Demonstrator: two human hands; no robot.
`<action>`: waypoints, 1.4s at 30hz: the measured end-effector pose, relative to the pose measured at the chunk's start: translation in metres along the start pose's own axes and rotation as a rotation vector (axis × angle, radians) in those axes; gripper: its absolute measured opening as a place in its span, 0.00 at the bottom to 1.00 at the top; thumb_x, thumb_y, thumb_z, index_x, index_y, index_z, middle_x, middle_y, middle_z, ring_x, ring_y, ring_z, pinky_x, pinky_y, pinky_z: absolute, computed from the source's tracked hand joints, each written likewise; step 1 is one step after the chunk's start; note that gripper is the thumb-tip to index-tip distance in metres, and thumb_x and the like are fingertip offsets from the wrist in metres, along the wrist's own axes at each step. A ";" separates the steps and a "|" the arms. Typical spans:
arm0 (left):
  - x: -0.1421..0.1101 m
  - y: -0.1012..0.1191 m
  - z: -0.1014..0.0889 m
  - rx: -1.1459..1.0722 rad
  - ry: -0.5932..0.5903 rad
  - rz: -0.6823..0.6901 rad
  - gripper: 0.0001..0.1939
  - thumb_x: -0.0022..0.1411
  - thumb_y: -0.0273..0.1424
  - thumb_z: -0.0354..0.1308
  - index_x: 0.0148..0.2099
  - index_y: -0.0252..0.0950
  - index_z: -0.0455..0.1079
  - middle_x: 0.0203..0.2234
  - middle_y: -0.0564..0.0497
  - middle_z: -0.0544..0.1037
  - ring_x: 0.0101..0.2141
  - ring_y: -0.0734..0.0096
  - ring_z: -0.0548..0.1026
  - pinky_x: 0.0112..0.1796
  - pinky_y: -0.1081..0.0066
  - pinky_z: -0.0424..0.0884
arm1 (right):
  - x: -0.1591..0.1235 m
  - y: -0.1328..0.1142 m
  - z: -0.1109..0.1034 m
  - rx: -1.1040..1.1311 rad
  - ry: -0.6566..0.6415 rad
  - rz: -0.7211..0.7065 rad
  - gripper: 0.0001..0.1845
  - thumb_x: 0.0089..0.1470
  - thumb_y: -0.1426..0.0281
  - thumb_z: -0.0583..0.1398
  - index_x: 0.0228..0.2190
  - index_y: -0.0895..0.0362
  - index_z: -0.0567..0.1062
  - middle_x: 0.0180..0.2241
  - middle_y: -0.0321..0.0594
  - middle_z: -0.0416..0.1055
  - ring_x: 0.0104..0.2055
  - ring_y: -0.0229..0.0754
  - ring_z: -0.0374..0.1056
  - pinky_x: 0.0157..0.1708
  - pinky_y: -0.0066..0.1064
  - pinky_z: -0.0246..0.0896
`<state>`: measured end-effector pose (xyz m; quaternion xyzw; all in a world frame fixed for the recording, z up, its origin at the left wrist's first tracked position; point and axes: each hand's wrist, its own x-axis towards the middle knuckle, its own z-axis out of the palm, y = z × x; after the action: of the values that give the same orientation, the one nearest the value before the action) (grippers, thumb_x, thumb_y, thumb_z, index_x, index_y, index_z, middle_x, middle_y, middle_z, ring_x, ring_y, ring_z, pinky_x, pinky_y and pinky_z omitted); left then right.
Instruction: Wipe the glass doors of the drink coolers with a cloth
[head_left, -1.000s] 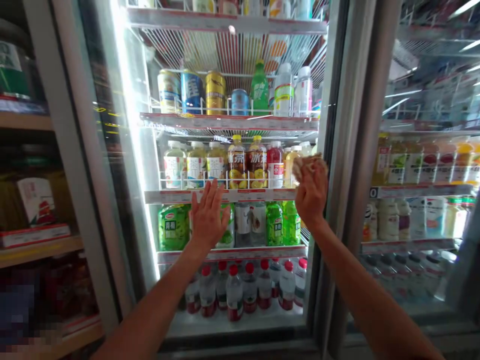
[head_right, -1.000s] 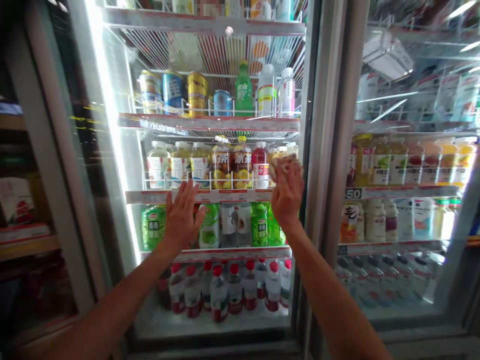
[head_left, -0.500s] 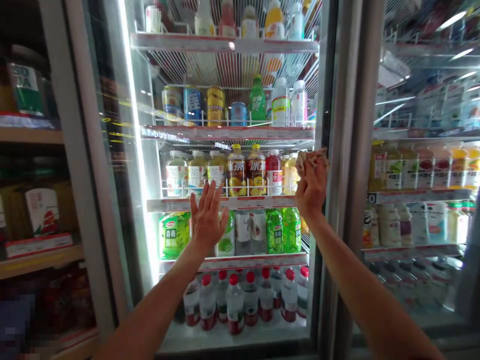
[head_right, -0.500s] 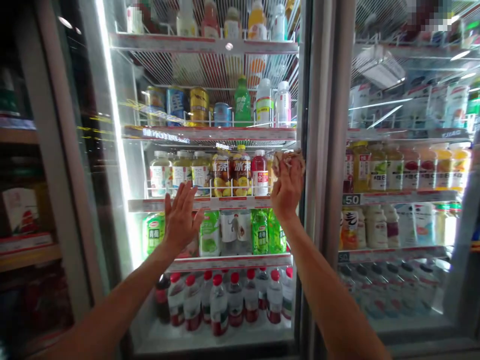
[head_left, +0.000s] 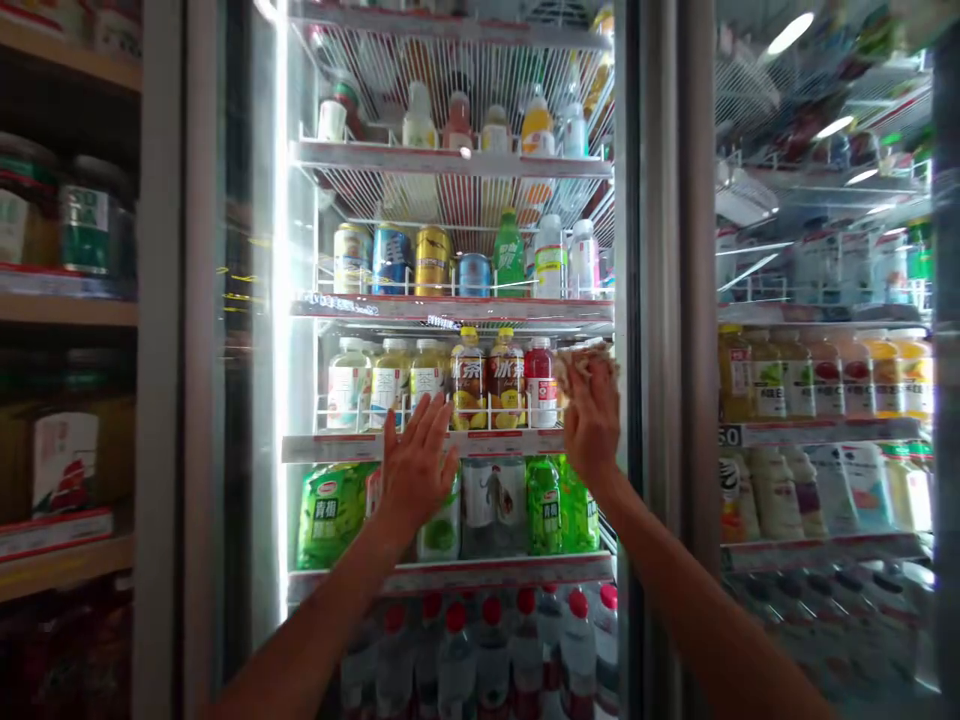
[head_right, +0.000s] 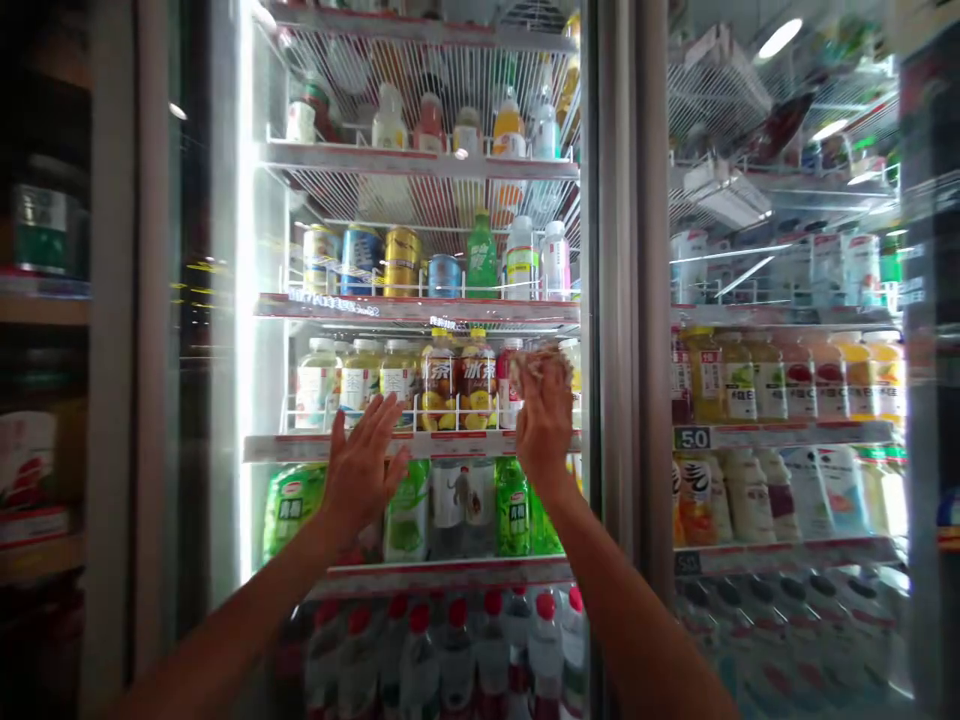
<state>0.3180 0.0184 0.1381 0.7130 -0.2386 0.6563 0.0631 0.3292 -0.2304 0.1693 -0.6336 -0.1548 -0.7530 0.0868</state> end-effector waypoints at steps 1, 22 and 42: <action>0.003 0.000 -0.001 -0.003 0.005 -0.004 0.28 0.61 0.31 0.46 0.62 0.37 0.47 0.58 0.44 0.59 0.60 0.63 0.53 0.59 0.53 0.40 | -0.003 -0.004 0.000 0.023 -0.055 -0.076 0.35 0.54 0.78 0.49 0.60 0.44 0.45 0.63 0.35 0.45 0.63 0.48 0.45 0.58 0.49 0.51; 0.012 -0.005 -0.004 0.042 -0.083 -0.024 0.27 0.61 0.32 0.44 0.62 0.35 0.49 0.60 0.45 0.56 0.60 0.62 0.51 0.59 0.53 0.40 | 0.048 0.007 0.011 -0.021 0.089 0.091 0.35 0.53 0.78 0.48 0.60 0.47 0.44 0.60 0.39 0.52 0.62 0.50 0.47 0.57 0.52 0.51; 0.012 -0.035 -0.009 0.033 -0.035 -0.089 0.28 0.61 0.32 0.45 0.63 0.37 0.46 0.60 0.44 0.54 0.61 0.62 0.49 0.59 0.52 0.39 | 0.064 -0.016 0.025 0.062 -0.099 -0.118 0.33 0.54 0.76 0.48 0.60 0.48 0.48 0.60 0.37 0.53 0.62 0.48 0.47 0.60 0.50 0.47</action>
<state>0.3247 0.0494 0.1586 0.7351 -0.1966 0.6443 0.0764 0.3352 -0.2026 0.2337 -0.6570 -0.2191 -0.7193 0.0542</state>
